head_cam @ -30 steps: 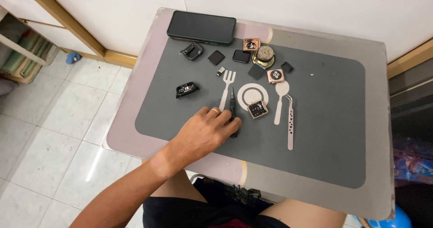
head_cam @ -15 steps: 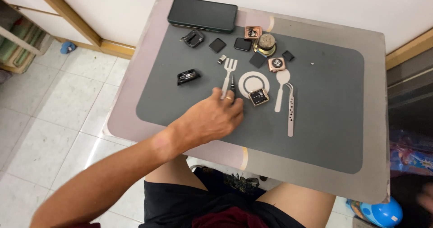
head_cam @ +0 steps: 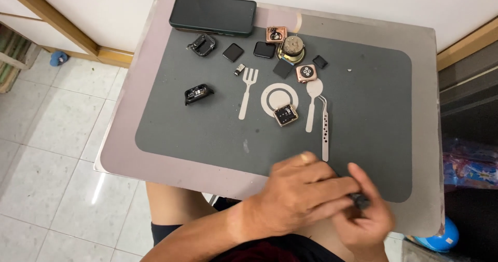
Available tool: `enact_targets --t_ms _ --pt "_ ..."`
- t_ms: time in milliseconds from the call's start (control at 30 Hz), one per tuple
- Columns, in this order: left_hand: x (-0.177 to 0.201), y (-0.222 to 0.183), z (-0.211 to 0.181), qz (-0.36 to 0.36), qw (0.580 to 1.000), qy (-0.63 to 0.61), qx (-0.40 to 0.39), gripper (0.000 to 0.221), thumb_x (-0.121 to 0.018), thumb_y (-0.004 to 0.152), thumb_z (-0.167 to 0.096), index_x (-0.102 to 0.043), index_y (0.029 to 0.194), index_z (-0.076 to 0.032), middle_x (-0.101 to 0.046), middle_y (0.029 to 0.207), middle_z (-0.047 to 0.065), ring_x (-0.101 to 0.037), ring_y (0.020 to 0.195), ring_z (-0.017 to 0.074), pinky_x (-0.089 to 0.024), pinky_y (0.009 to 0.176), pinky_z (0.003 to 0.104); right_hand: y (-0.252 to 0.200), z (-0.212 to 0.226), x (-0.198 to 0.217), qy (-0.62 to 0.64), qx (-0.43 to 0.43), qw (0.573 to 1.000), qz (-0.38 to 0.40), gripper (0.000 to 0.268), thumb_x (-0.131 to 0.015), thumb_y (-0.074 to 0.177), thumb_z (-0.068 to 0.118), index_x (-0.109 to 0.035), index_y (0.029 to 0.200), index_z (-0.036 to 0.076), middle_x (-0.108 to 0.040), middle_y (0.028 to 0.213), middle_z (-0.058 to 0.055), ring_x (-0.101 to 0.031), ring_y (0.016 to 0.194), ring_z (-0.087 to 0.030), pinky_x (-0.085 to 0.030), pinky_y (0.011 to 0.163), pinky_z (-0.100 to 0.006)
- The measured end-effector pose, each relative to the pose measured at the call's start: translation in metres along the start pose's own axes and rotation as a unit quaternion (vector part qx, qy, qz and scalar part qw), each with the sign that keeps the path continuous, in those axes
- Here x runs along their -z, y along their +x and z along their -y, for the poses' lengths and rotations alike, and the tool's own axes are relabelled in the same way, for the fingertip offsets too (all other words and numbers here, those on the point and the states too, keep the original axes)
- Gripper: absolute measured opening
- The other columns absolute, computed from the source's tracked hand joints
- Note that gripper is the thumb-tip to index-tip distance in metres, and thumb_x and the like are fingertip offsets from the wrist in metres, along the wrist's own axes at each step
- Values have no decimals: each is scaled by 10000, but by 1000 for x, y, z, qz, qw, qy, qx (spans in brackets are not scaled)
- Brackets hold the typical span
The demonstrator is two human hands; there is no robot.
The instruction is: Repairing internal components of a smartwatch using precision tools like tweezers and a screwdriver.
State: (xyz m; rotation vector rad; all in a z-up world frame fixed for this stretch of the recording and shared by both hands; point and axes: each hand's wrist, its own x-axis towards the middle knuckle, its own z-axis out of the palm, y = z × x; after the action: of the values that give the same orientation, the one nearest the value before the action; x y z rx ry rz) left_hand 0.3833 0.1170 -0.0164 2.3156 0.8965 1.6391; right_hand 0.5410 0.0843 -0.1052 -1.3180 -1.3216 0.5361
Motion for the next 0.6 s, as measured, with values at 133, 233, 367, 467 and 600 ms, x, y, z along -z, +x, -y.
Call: enact_targets --t_ms 133,233,367,467,600 --pt "-3 2 -4 100 990 -93 -19 262 -579 1131 -228 -652 1311 -52 -603 1111 114 -590 941 281 -562 916 383 15 32 41 -82 23 995 47 374 -650 879 164 -715 1161 -74 -746 1116 -172 -727 1030 -220 -552 975 -284" --pt "-13 0 2 96 991 -79 55 406 -620 1066 -433 -579 1391 -193 -650 1375 91 -741 1248 249 -631 1050 366 14 5 33 -69 141 975 -160 362 -688 1089 -132 -393 1298 -148 -631 1185 -409 -667 1032 -456 -562 1047 -524" --pt "-49 19 29 133 969 118 172 354 -607 998 -397 -558 1177 -96 -608 831 105 -674 708 369 -453 452 500 62 2 132 -127 21 992 -11 450 -262 1285 316 -412 1453 -74 -649 1303 -407 -707 1015 -435 -399 690 -335" --pt "-93 1 56 91 886 434 135 543 -754 884 -480 -637 1267 -112 -597 822 47 -610 670 215 -406 450 323 46 -56 191 227 -281 916 173 615 -268 1277 496 -639 1463 43 -734 1348 -250 -788 274 -437 -643 306 -491" --pt "-101 -5 52 161 900 381 136 653 -844 450 -33 -601 1053 -86 -589 737 50 -600 579 196 -418 409 315 45 27 142 641 -286 707 -84 305 -487 1274 172 -677 1185 -50 -654 1061 -19 -694 979 -46 -559 963 -90"
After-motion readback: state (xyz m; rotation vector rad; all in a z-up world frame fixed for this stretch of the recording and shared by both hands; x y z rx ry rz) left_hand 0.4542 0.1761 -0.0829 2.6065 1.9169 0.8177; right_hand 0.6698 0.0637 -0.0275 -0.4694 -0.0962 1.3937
